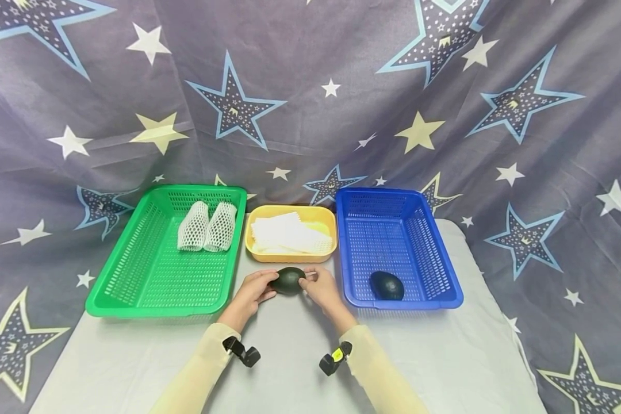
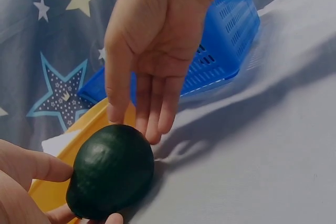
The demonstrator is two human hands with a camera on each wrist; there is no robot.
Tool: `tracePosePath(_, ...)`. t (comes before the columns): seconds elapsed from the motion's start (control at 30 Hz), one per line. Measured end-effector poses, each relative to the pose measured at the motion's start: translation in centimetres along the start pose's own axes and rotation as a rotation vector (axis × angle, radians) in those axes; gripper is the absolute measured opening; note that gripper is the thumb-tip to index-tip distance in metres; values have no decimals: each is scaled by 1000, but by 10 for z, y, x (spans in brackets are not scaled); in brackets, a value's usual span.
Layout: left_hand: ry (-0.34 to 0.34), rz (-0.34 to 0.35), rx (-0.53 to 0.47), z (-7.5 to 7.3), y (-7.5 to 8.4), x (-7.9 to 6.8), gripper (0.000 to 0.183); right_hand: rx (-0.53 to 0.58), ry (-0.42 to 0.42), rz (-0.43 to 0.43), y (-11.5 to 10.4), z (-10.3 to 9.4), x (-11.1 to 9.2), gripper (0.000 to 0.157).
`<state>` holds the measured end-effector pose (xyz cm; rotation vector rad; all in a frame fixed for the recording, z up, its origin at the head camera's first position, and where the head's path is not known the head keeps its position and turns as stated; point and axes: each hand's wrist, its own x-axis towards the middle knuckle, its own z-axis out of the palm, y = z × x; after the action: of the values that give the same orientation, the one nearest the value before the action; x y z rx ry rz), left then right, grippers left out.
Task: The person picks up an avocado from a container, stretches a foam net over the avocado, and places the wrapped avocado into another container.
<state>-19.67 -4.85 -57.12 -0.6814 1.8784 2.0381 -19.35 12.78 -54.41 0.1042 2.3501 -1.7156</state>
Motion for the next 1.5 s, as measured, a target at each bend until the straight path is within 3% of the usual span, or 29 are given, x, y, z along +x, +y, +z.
tracePosePath(0.2,4,4,-8,0,0,1,35,-235,34,-104,-18,-3,-2,32)
tracePosePath(0.47,3,14,-5,0,0,-1,36,-261,7,-190,-55,-20,11,30)
tracePosePath(0.63,-2,18,-11,0,0,-1,37,-356,6,-239,-84,-36,30,32)
tracePosePath(0.83,-3,26,-6,-1,0,0,37,-568,-45,-220,-106,-50,66,37)
tracePosePath(1.13,-8,21,-10,2,0,-2,36,-860,-232,-192,-98,-58,108,47)
tracePosePath(1.27,-5,28,-6,2,0,-4,37,-937,-259,-176,-88,-55,118,48)
tracePosePath(1.33,-5,33,-4,2,0,-5,37,-961,-249,-161,-83,-53,122,45)
tracePosePath(1.43,-4,38,-2,2,0,-4,37,-990,-255,-130,-75,-48,128,15)
tracePosePath(1.47,-3,40,-2,2,-1,-4,37,-1008,-261,-130,-73,-46,130,11)
tracePosePath(1.5,-2,41,-1,1,-1,-4,37,-1033,-268,-134,-72,-44,131,17)
